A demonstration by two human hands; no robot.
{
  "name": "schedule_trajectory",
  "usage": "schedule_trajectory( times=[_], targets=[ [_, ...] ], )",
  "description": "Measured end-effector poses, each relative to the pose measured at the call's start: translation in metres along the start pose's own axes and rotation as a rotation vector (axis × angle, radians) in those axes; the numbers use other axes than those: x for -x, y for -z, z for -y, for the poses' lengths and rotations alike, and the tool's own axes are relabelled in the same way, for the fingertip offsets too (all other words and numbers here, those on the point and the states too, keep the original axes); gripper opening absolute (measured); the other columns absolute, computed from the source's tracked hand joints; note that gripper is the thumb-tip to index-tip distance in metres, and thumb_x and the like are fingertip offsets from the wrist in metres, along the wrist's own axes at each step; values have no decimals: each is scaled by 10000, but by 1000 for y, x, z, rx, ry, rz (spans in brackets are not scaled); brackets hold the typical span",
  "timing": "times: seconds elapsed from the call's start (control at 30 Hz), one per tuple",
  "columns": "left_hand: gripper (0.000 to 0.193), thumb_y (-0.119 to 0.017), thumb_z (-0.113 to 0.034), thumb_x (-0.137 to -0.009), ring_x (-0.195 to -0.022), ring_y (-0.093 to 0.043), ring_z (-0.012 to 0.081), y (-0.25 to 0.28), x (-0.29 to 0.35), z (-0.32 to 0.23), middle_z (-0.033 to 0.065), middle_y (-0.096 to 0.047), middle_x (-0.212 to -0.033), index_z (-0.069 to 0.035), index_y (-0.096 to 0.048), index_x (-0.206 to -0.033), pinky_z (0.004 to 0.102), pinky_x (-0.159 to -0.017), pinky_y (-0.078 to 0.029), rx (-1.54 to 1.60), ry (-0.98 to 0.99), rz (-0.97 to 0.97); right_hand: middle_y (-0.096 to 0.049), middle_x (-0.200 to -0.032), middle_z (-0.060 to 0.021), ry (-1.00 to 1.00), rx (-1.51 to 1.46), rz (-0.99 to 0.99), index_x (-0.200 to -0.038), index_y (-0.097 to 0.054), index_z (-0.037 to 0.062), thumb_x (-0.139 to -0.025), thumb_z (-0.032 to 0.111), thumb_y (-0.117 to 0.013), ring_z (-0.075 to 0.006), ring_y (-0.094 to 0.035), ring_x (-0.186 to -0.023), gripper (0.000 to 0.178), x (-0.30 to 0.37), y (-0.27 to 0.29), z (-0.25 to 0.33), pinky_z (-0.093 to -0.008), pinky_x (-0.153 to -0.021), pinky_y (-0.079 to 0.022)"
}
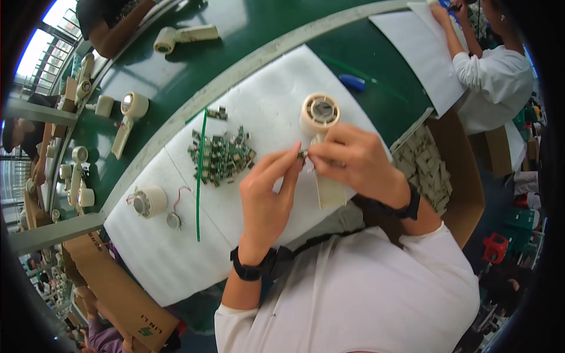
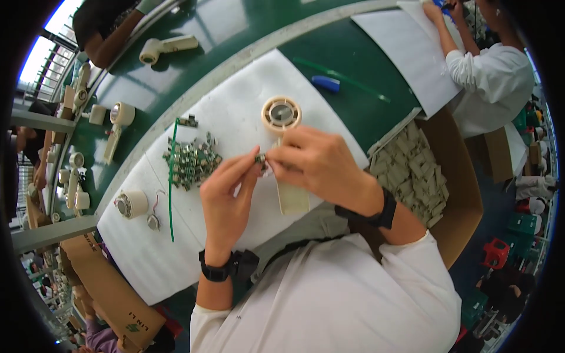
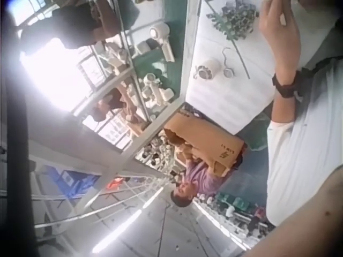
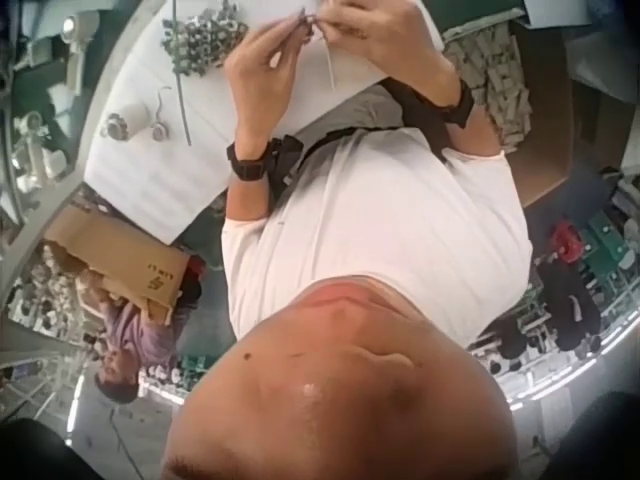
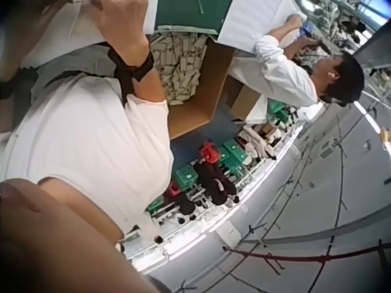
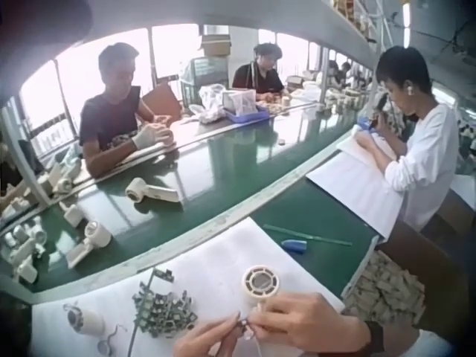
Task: The person picks up a circuit board and a fan housing, connects the wires to the board, and fits the board into the housing. They then pick up a battery pack, connect its wires to the board, and place the battery pack into the housing before setting the assembly aside.
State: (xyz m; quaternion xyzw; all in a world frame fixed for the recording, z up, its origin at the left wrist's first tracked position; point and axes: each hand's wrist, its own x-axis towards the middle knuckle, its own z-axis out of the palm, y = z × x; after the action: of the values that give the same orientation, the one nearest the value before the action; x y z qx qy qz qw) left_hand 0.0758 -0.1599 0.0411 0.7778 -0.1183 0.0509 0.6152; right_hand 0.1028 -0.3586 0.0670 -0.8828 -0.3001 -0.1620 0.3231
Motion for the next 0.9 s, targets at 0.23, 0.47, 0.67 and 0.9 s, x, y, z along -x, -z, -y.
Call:
schedule_trajectory(
  times=[0.23, 0.47, 0.67, 0.9],
  targets=[
    [393, -725, 91, -893, -832, -723, 202, -18, 15, 5, 126, -727, -1007, -30, -733, -1267, 301, -733, -581, -177, -174, -162, -587, -735, -48, -62, -61, -87, -922, -763, 36, -806, 43, -794, -193, -584, -624, 119, 12, -20, 6, -329, -545, -462],
    [421, -722, 100, -885, -840, -720, 221, -27, 24, 7, 135, -706, -1041, -22, -717, -1288, 305, -735, -582, -319, -178, -251, -595, -724, -53, -238, -197, -13, -938, -768, 20, -849, 42, -776, -160, -574, -598, 92, 8, -22, 18, -312, -536, -449],
    [370, -685, 59, -943, -880, -736, 200, -20, 5, 21, 139, -698, -1088, 12, -685, -1310, 303, -762, -597, -16, -30, -163, -607, -749, -50, -178, -75, 7, -1062, -782, 49, -868, 56, -779, -147, -571, -602, 194, 0, -17, 5, -308, -536, -457],
    [292, -643, 7, -1011, -998, -723, 164, -15, 1, 17, 92, -702, -1107, 26, -686, -1299, 293, -889, -591, 513, 262, -65, -633, -785, -38, -158, -115, 31, -1186, -783, 112, -839, 49, -811, -124, -590, -629, 353, 6, 0, 9, -279, -554, -484]
  ],
)
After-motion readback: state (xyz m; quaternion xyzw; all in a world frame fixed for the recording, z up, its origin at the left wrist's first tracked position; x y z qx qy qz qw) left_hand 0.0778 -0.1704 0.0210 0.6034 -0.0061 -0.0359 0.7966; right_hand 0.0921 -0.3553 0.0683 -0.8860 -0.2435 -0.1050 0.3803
